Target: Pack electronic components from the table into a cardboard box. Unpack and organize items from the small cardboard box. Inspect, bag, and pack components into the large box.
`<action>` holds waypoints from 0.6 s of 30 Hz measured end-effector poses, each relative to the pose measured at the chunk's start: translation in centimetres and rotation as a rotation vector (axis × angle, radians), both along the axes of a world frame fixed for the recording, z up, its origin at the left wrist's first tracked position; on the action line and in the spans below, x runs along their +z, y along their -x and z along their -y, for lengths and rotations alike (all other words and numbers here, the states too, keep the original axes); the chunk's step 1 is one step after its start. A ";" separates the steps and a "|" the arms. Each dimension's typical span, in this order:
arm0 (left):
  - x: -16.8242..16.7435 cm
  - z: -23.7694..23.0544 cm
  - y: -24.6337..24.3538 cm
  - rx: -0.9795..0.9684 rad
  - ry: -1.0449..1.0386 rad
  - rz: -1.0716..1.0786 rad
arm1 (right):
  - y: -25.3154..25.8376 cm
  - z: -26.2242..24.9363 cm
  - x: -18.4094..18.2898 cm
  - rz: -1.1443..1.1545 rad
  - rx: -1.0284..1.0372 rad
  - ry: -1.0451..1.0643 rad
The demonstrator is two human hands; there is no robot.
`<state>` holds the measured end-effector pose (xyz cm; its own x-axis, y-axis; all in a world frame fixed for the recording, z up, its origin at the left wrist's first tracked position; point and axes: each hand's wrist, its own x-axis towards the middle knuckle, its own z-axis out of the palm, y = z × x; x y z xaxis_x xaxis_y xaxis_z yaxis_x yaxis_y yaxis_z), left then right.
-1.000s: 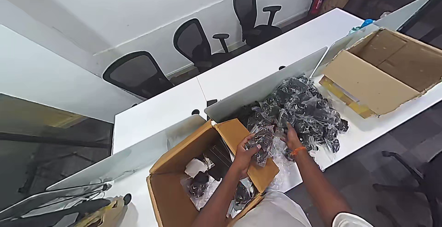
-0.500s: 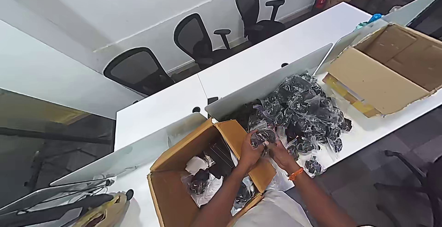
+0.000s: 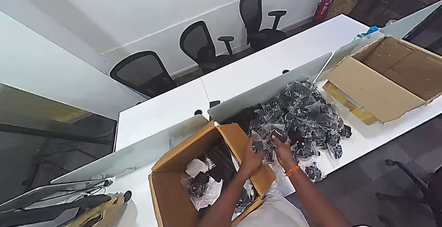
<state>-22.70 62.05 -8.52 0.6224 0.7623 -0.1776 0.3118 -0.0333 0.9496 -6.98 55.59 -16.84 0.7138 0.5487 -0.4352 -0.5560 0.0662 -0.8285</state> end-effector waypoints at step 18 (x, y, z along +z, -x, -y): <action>-0.4 0.1 0.5 -0.060 -0.014 0.101 | 4.1 3.2 3.6 -0.178 0.485 -0.137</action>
<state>-23.19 61.91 -8.95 0.6814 0.7249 -0.1010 0.2114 -0.0627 0.9754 -11.13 52.35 -13.28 0.2862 0.8576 -0.4274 -0.6806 -0.1321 -0.7207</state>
